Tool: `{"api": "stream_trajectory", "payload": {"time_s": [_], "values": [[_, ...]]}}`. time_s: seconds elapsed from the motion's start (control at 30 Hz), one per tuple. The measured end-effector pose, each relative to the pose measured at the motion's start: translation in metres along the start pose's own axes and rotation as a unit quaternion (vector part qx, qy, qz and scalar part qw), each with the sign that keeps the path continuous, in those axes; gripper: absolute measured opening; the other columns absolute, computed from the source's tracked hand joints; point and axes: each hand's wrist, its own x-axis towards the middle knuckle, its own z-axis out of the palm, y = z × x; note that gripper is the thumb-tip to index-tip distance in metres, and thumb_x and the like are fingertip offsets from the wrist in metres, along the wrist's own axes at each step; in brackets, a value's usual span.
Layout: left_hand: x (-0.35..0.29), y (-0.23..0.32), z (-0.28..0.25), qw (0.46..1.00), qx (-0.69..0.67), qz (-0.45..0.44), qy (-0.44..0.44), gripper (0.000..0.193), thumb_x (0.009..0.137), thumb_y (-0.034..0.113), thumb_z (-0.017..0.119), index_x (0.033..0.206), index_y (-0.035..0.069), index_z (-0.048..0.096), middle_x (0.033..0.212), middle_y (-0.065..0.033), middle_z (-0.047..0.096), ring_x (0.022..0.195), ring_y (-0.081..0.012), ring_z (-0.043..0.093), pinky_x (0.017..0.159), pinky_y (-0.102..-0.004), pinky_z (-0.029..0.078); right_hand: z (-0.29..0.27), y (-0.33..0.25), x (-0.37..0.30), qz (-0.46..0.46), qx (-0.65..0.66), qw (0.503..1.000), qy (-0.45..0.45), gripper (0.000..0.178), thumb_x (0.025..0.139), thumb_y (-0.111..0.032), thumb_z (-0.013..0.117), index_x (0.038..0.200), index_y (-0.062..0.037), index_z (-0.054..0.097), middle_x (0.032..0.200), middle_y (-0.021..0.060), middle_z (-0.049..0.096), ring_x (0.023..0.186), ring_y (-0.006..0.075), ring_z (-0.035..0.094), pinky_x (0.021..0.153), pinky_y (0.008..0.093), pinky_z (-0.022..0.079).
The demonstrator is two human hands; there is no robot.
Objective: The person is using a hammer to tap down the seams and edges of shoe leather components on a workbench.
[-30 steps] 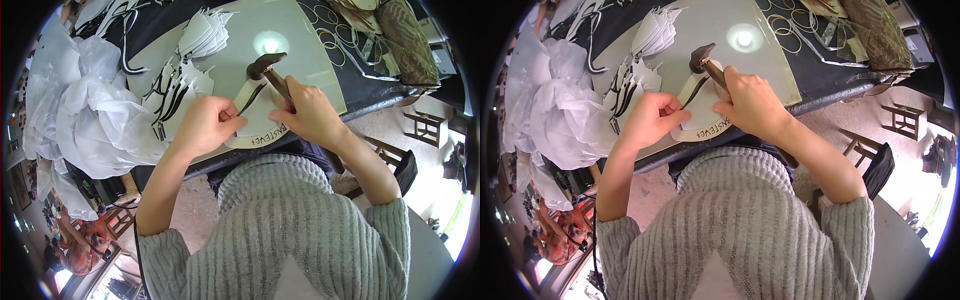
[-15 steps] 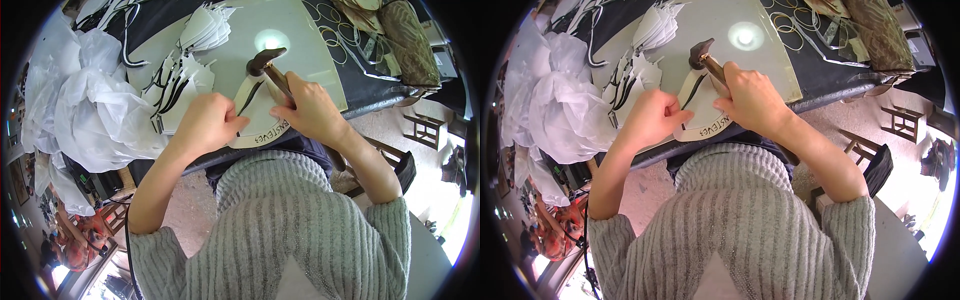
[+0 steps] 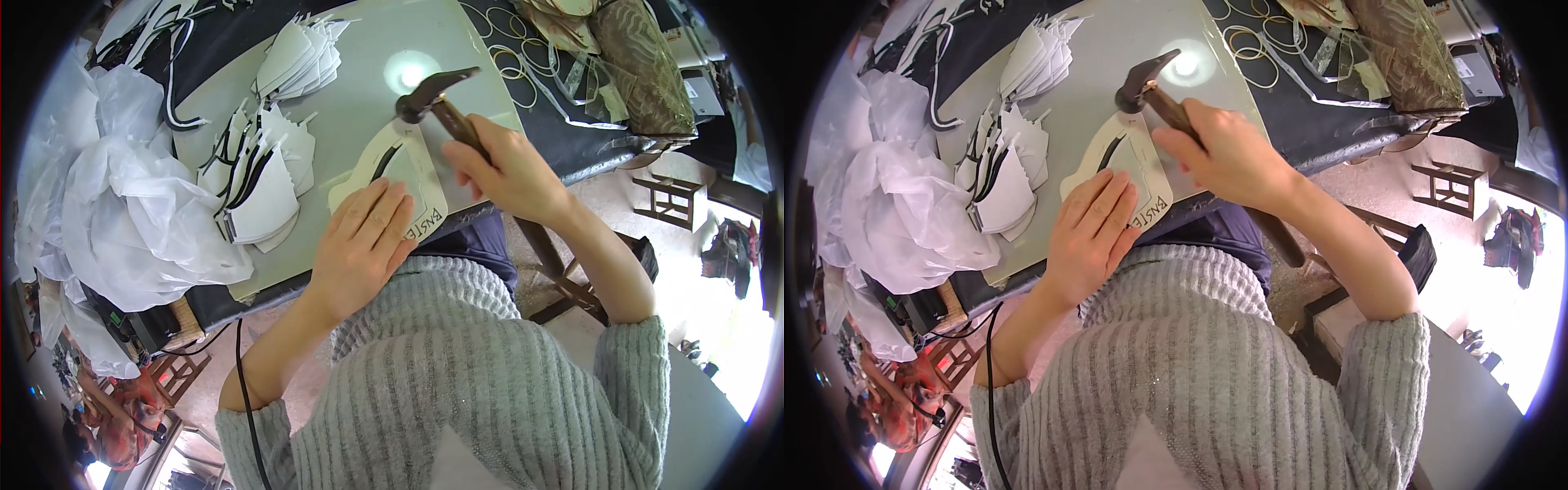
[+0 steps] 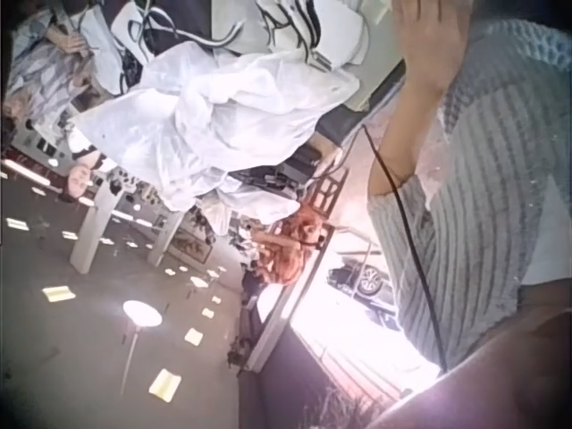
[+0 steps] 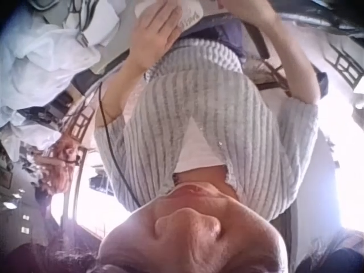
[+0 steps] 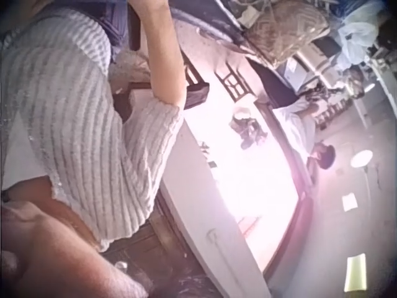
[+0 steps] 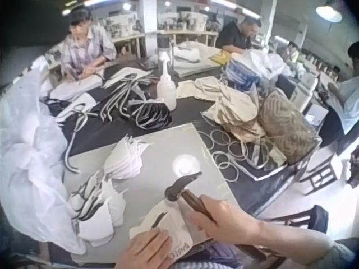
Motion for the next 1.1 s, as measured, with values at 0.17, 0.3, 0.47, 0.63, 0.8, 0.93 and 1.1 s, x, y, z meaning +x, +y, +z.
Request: {"api": "stream_trajectory", "payload": {"time_s": [0.17, 0.3, 0.47, 0.63, 0.8, 0.93, 1.1], "values": [[0.002, 0.001, -0.005, 1.000, -0.022, -0.013, -0.016, 0.051, 0.089, 0.035, 0.065, 0.127, 0.002, 0.060, 0.137, -0.0116, 0.054, 0.124, -0.0319, 0.052, 0.100, -0.0453, 0.045, -0.022, -0.004, -0.020, -0.064, -0.227, 0.971, 0.048, 0.028, 0.100, -0.028, 0.056, 0.092, -0.0021, 0.049, 0.062, 0.0165, 0.058, 0.057, 0.0366, 0.060, 0.052, 0.0443, 0.045], [0.013, -0.002, -0.012, 0.999, -0.020, 0.011, -0.032, 0.055, 0.079, 0.030, 0.074, 0.123, 0.001, 0.061, 0.132, -0.0121, 0.055, 0.122, -0.0298, 0.052, 0.100, -0.0432, 0.046, -0.018, -0.016, -0.027, -0.099, -0.275, 0.956, 0.027, 0.021, 0.098, -0.023, 0.057, 0.094, -0.0029, 0.050, 0.065, 0.0164, 0.057, 0.058, 0.0385, 0.060, 0.052, 0.0464, 0.044], [0.014, -0.002, -0.008, 0.996, -0.083, -0.024, 0.004, 0.042, 0.085, 0.029, 0.071, 0.117, 0.002, 0.066, 0.127, -0.0092, 0.060, 0.118, -0.0296, 0.055, 0.095, -0.0416, 0.047, -0.008, -0.014, -0.024, -0.093, -0.405, 0.910, -0.014, 0.027, 0.098, -0.027, 0.058, 0.090, -0.0035, 0.047, 0.063, 0.0143, 0.059, 0.055, 0.0355, 0.061, 0.049, 0.0452, 0.047], [0.041, 0.000, -0.004, 0.963, -0.024, -0.231, 0.136, 0.022, 0.080, 0.012, 0.074, 0.101, 0.007, 0.071, 0.095, -0.0027, 0.062, 0.091, -0.0247, 0.056, 0.079, -0.0396, 0.042, -0.015, -0.021, -0.015, -0.104, -0.431, 0.896, -0.041, 0.032, 0.098, -0.032, 0.057, 0.086, -0.0029, 0.047, 0.058, 0.0113, 0.059, 0.051, 0.0313, 0.063, 0.045, 0.0407, 0.049], [0.043, 0.008, 0.018, 0.952, -0.016, -0.250, 0.176, 0.022, 0.078, 0.012, 0.073, 0.100, 0.011, 0.070, 0.092, -0.0002, 0.059, 0.089, -0.0230, 0.054, 0.078, -0.0391, 0.037, -0.024, -0.015, -0.007, -0.117, -0.412, 0.902, -0.057, 0.032, 0.098, -0.031, 0.056, 0.087, -0.0023, 0.048, 0.057, 0.0115, 0.059, 0.051, 0.0320, 0.063, 0.046, 0.0412, 0.049], [0.051, 0.006, 0.014, 0.935, -0.075, -0.310, 0.157, 0.022, 0.076, 0.012, 0.073, 0.097, 0.012, 0.067, 0.092, -0.0001, 0.058, 0.092, -0.0237, 0.054, 0.080, -0.0399, 0.033, -0.033, -0.018, 0.003, -0.120, -0.430, 0.892, -0.076, 0.032, 0.099, -0.031, 0.055, 0.087, -0.0022, 0.048, 0.056, 0.0116, 0.059, 0.052, 0.0326, 0.063, 0.046, 0.0417, 0.048], [0.054, 0.005, 0.012, 0.935, -0.033, -0.319, 0.152, 0.016, 0.078, 0.011, 0.073, 0.091, 0.013, 0.065, 0.090, 0.0020, 0.059, 0.093, -0.0217, 0.054, 0.082, -0.0389, 0.030, -0.039, -0.023, 0.009, -0.127, -0.434, 0.886, -0.100, 0.033, 0.099, -0.032, 0.055, 0.086, -0.0020, 0.049, 0.056, 0.0115, 0.058, 0.052, 0.0327, 0.062, 0.046, 0.0422, 0.047]]}}
